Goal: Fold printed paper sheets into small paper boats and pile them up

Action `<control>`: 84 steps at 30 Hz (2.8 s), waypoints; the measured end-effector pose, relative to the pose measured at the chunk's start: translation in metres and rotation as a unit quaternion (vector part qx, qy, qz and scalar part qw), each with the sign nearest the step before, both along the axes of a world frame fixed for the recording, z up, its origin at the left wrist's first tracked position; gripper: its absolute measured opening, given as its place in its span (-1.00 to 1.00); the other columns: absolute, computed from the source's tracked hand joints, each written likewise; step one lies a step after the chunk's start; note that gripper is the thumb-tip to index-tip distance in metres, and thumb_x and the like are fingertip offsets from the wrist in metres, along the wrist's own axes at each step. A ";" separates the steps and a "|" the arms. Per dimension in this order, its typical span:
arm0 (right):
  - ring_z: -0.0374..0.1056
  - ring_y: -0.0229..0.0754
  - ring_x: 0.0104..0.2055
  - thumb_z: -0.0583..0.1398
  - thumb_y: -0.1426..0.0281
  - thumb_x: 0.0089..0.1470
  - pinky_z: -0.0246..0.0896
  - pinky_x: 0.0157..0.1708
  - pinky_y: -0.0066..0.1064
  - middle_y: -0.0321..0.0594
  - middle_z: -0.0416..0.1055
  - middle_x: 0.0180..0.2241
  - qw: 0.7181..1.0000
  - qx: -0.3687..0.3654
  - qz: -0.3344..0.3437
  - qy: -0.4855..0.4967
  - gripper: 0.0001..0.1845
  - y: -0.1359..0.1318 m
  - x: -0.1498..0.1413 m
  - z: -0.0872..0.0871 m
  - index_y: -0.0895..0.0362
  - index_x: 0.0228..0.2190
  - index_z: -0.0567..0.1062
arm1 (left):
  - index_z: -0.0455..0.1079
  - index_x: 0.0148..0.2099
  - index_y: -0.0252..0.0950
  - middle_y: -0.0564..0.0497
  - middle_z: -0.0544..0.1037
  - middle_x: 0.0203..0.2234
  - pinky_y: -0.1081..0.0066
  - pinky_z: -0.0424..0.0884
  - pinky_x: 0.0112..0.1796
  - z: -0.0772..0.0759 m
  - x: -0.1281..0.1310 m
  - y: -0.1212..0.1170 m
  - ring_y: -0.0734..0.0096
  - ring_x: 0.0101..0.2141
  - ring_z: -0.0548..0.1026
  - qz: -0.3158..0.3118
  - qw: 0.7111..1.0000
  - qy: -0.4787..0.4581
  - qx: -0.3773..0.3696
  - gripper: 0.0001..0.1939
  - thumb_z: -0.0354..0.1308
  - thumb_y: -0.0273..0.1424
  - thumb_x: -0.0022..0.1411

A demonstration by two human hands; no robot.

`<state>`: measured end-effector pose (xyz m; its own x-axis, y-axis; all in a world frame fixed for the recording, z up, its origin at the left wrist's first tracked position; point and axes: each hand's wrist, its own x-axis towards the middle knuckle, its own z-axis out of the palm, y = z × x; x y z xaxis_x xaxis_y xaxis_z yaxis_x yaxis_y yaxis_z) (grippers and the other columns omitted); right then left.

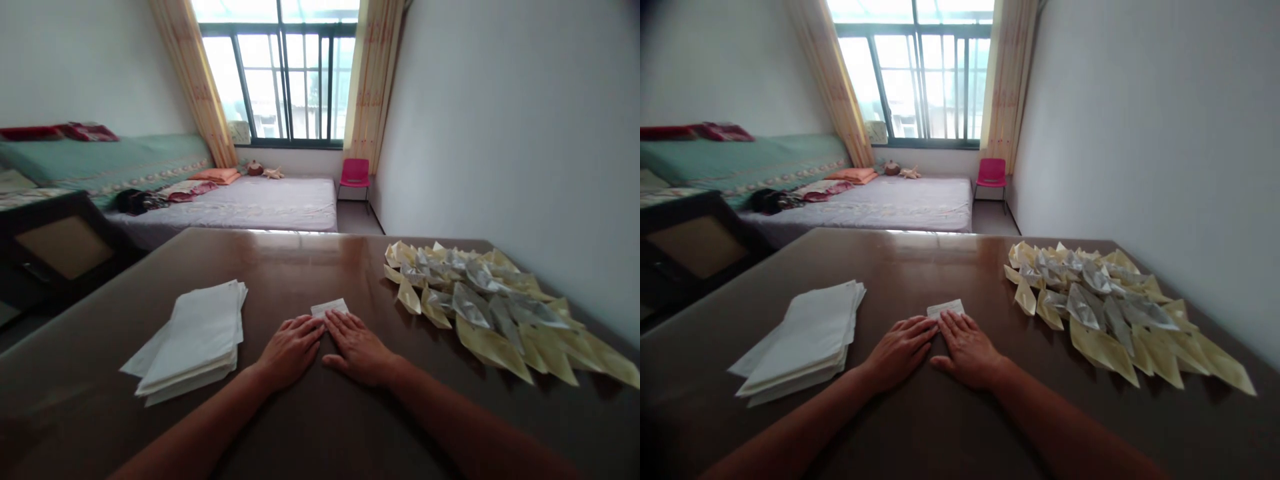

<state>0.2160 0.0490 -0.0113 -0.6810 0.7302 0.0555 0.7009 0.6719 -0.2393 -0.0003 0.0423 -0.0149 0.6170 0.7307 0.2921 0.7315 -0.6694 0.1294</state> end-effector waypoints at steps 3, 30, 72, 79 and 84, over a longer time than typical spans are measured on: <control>-0.26 -0.02 0.36 -0.17 -0.10 0.18 -0.27 0.29 -0.12 0.02 -0.16 0.32 1.000 -0.014 -0.016 -0.012 -0.12 0.006 0.006 0.000 0.29 0.28 -0.01 | 0.32 0.13 -0.13 0.08 0.43 0.08 0.21 0.28 0.04 -0.001 -0.001 -0.001 0.26 0.08 0.34 0.006 1.000 -0.005 0.011 -0.65 -0.02 -0.36 0.32; 0.35 -0.12 -0.17 0.18 0.33 0.07 0.22 -0.12 -0.28 -0.18 0.46 -0.28 0.939 -0.024 -0.149 0.309 -0.65 0.047 0.022 -0.009 0.10 -0.07 0.44 | 0.37 0.08 -0.15 -0.06 0.42 0.01 0.18 0.38 0.00 0.000 -0.004 0.003 0.24 -0.01 0.40 0.042 0.998 -0.055 0.004 -0.68 0.00 -0.36 0.31; 0.29 -0.18 -0.16 0.12 0.20 0.19 0.07 -0.12 -0.32 -0.26 0.50 -0.24 0.991 -0.010 0.056 0.121 -0.76 0.032 0.032 0.014 -0.03 -0.28 0.57 | 0.43 0.00 -0.17 0.00 0.51 -0.09 0.32 0.40 -0.09 0.009 -0.004 0.000 0.33 -0.04 0.40 -0.027 0.999 0.009 0.041 -0.69 -0.05 -0.43 0.31; 0.30 -0.22 -0.31 0.05 0.20 0.23 0.10 -0.29 -0.41 -0.25 0.45 -0.43 0.991 -0.004 -0.071 0.113 -0.64 0.034 0.021 0.002 0.10 -0.47 0.48 | 0.45 -0.02 -0.19 -0.01 0.53 -0.10 0.34 0.41 -0.08 0.009 -0.009 0.000 0.35 -0.04 0.42 -0.036 0.998 0.002 0.042 -0.69 -0.07 -0.43 0.32; 0.29 -0.22 -0.36 0.06 0.20 0.21 0.01 -0.39 -0.41 -0.25 0.41 -0.44 0.987 0.060 -0.139 0.050 -0.67 0.029 0.014 0.005 0.09 -0.49 0.43 | 0.45 -0.02 -0.20 0.00 0.53 -0.09 0.31 0.42 -0.10 0.006 -0.010 0.000 0.32 -0.03 0.42 -0.029 0.998 0.009 0.046 -0.70 -0.06 -0.43 0.32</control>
<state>0.2300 0.0785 -0.0066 -0.4428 0.8719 0.2090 0.8388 0.4852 -0.2468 -0.0106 0.0425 -0.0090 0.6630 0.6649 0.3439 0.6935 -0.7186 0.0522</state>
